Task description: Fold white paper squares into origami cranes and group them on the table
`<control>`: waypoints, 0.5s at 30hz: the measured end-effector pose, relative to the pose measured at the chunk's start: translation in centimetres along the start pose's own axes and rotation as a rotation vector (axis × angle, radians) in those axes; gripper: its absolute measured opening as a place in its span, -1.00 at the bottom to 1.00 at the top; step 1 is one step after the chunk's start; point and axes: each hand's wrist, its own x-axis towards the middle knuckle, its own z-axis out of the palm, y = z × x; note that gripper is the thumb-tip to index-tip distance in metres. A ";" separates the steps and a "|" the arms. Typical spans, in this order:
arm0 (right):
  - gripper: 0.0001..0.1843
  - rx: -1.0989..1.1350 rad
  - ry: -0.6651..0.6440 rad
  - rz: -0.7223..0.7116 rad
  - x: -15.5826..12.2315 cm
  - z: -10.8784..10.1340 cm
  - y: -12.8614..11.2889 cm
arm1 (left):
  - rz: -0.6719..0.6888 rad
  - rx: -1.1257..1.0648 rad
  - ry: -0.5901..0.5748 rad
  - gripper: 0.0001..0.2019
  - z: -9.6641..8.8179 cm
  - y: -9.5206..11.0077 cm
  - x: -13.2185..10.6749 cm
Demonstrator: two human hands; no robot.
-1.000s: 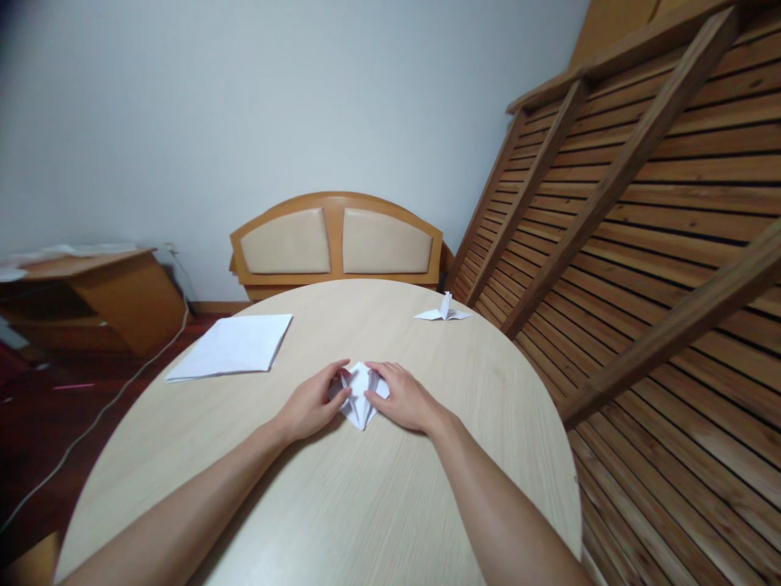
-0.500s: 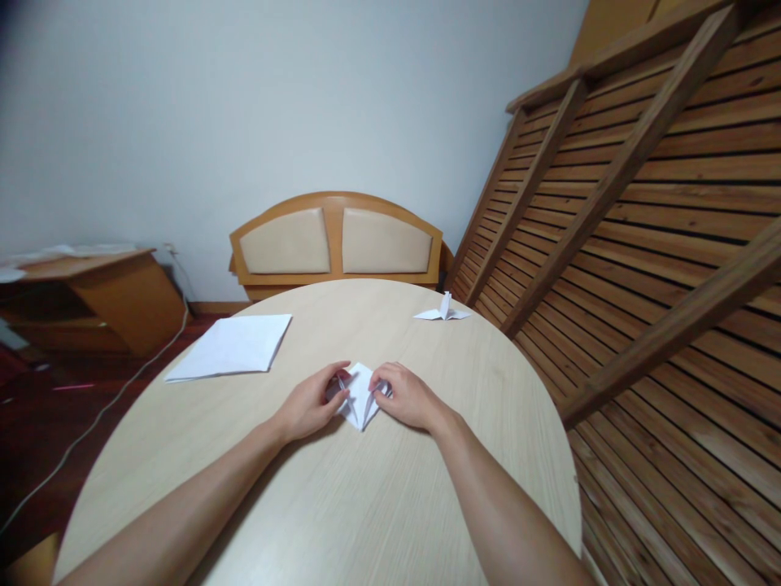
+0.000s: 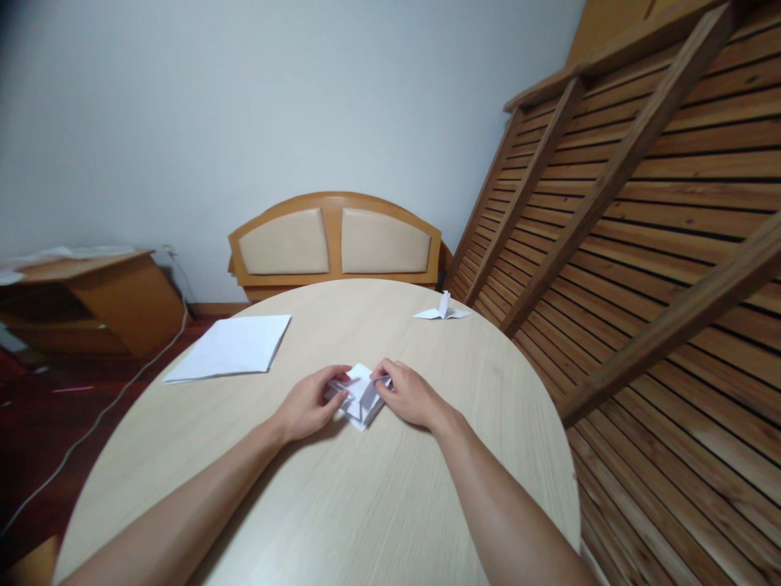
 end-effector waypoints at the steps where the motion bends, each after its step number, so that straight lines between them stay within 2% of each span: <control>1: -0.89 0.005 -0.005 0.004 0.0 0.0 -0.1 | 0.005 0.002 -0.004 -0.57 0.0 0.0 0.0; 10: -0.92 0.022 0.014 0.029 0.0 0.1 -0.4 | -0.008 0.096 0.011 -0.74 -0.2 0.5 0.4; 15: -0.80 0.039 0.000 -0.002 0.1 0.4 -0.5 | -0.057 0.142 0.029 -0.72 -0.2 0.7 0.5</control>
